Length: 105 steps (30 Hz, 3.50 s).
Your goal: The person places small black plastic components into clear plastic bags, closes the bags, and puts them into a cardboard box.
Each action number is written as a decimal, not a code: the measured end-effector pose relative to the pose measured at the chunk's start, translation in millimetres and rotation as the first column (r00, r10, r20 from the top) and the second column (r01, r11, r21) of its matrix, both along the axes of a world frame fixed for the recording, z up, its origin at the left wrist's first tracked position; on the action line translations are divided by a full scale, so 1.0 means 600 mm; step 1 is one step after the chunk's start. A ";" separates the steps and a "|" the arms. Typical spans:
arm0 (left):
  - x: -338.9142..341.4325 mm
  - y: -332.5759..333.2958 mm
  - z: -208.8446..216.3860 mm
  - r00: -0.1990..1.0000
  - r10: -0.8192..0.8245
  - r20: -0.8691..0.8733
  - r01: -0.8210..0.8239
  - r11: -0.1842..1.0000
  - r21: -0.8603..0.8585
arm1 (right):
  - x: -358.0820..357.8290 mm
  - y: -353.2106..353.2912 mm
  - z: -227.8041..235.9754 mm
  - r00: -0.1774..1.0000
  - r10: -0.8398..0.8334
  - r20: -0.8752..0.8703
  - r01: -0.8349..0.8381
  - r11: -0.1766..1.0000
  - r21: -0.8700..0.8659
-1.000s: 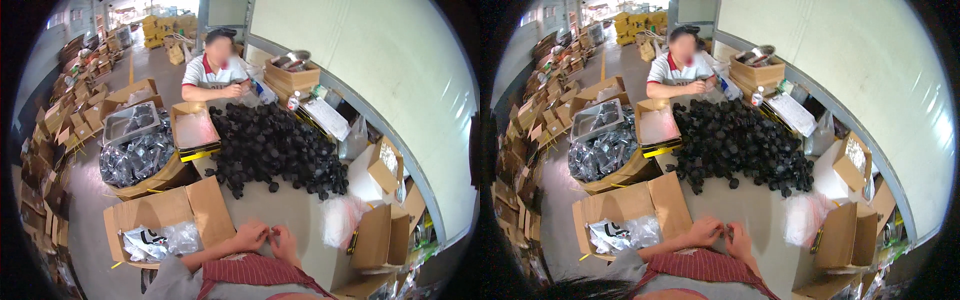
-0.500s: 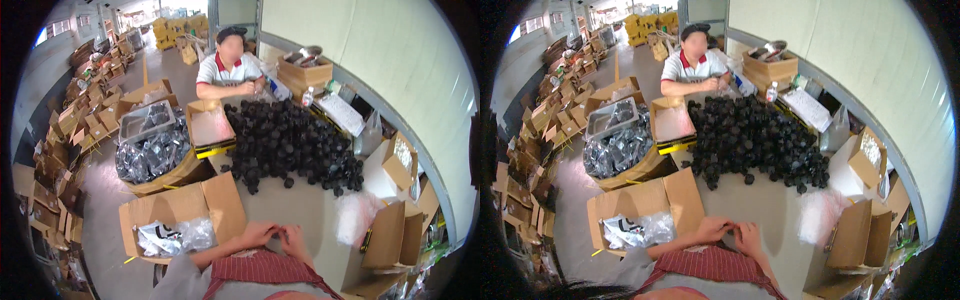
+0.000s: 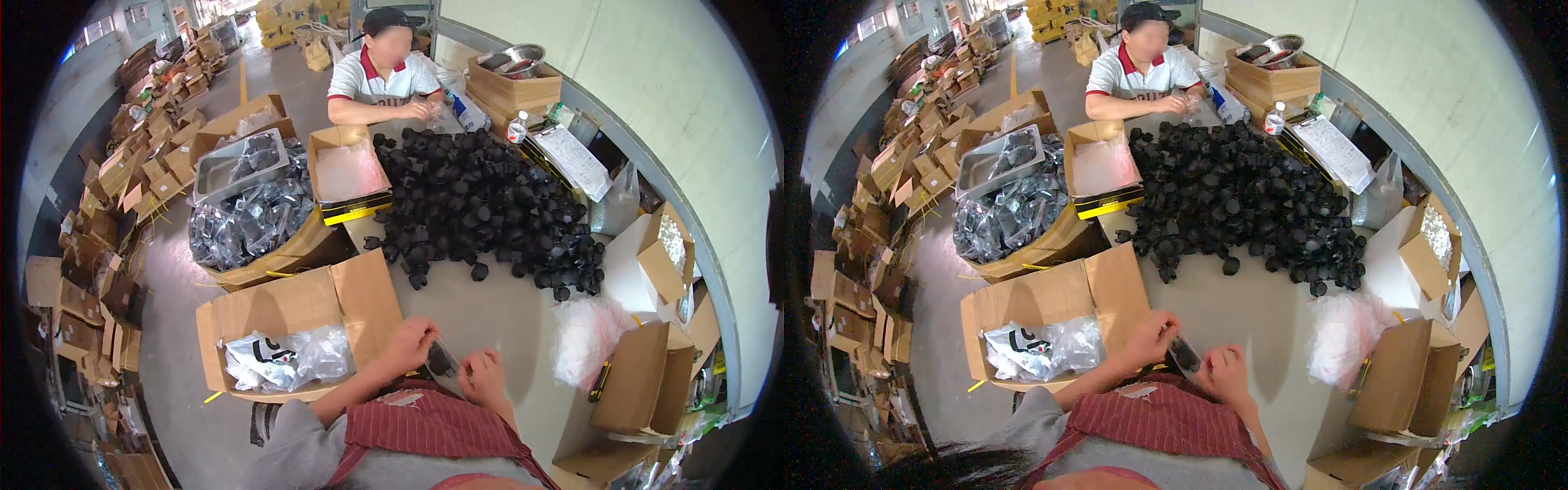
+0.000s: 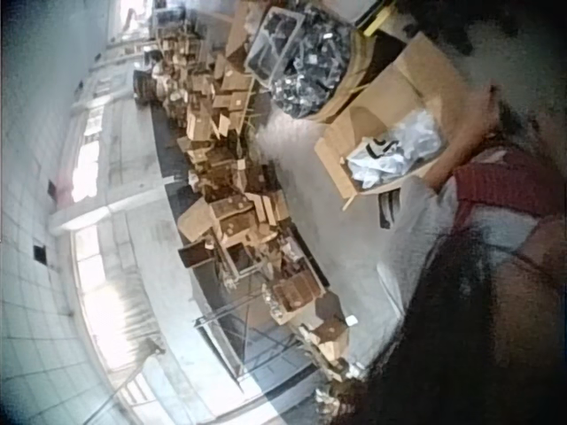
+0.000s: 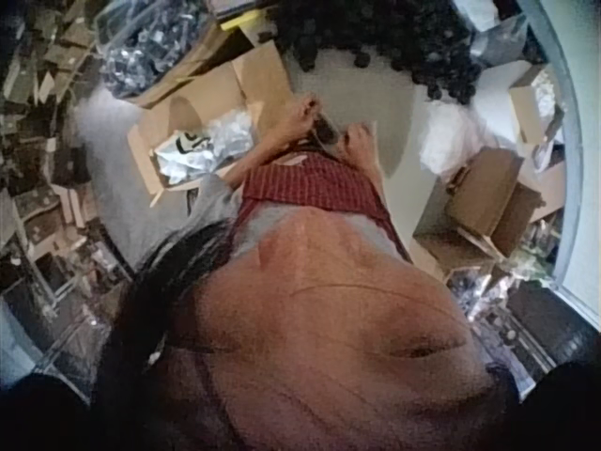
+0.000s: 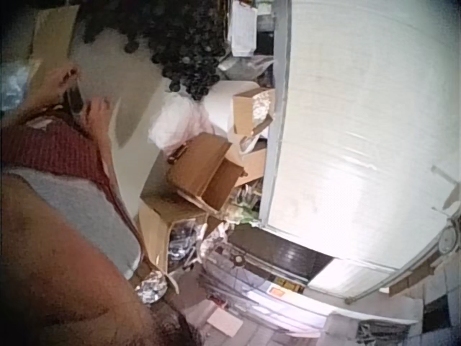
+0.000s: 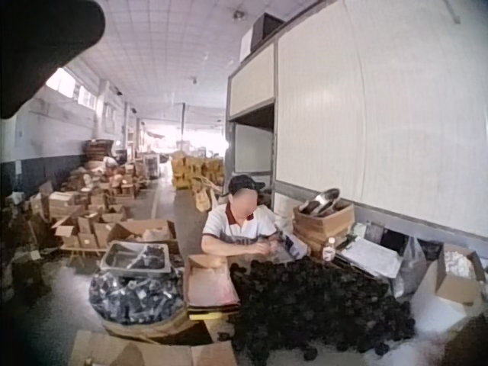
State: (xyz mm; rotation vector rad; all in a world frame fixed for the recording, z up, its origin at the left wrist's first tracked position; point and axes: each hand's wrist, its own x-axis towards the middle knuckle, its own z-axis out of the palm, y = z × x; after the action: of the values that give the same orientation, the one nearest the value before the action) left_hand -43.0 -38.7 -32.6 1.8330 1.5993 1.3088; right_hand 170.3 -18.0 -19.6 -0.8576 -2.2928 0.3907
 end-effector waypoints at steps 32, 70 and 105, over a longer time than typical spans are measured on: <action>0.058 0.086 -0.021 0.736 -0.419 0.532 0.613 0.746 -0.261 | 0.205 -0.051 0.011 -0.049 -0.805 -0.591 -0.284 0.579 -0.764; 0.076 0.086 -0.144 0.877 -0.366 -0.311 0.334 0.930 -0.154 | 0.531 0.216 -0.106 0.235 -0.971 -0.036 0.875 0.227 -0.426; 0.091 0.104 0.029 0.667 -0.187 0.721 0.553 0.773 -0.312 | 0.123 -0.008 0.045 0.687 -0.572 -0.448 -0.136 0.505 -0.852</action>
State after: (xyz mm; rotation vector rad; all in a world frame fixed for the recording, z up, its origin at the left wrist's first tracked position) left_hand 11.9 23.5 -15.3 1.0942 0.9514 1.0184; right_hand 244.3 -22.8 7.5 -1.1863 -1.1127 1.5141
